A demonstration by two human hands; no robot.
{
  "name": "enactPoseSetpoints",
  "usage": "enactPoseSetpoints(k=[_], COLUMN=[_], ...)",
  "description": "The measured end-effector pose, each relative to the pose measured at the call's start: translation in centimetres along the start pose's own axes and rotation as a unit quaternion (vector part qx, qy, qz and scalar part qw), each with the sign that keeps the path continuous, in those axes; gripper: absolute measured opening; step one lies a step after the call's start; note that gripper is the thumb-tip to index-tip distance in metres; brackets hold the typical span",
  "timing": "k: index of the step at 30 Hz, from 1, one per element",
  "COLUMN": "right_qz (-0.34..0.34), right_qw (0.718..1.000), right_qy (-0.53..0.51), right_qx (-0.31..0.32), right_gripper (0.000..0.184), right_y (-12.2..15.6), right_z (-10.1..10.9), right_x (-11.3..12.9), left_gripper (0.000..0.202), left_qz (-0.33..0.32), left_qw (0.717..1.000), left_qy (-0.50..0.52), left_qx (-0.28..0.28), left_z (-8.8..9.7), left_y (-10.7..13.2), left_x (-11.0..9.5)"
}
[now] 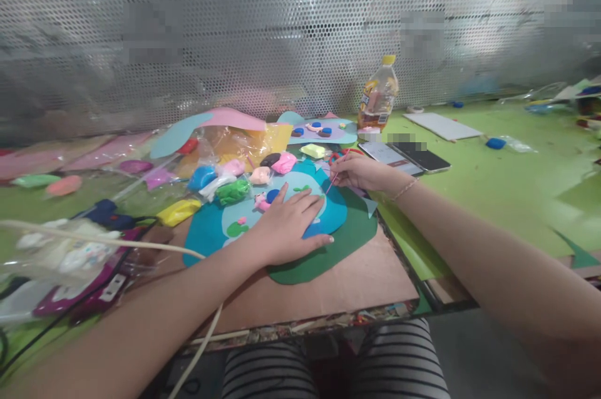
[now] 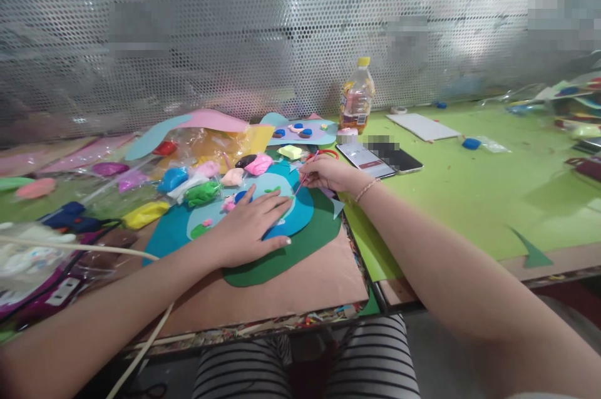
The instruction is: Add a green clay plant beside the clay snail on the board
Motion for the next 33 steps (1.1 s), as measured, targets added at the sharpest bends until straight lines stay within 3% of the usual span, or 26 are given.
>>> enactPoseSetpoints(k=[8,17,33], right_qz=[0.014,0.029,0.016], right_qw=[1.0,0.999,0.999], right_qy=[0.006,0.001,-0.003], right_qx=[-0.007,0.013,0.033], right_gripper=[0.013,0.015,0.013], right_y=[-0.05,-0.29,-0.09], right_z=[0.06,-0.17,-0.66], right_x=[-0.19,-0.52,-0.67], left_gripper=[0.068,0.069,0.072], left_qz=[0.008,0.063,0.03], left_qw=[1.0,0.996,0.998], left_qy=[-0.019,0.053,0.042], left_qx=[0.012,0.027,0.038], left_z=[-0.2,0.29,0.04], left_y=[0.08,-0.13,-0.12], left_x=[-0.09,0.52,0.15])
Point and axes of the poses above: each hand's wrist, its own y-axis away from the middle knuckle, its own z-axis out of the back of the hand, x = y × z, the point moved 4 cm from there along -y, towards the middle knuckle, and after that the axes turned 5 degrees about z, right-handed, at the moved point
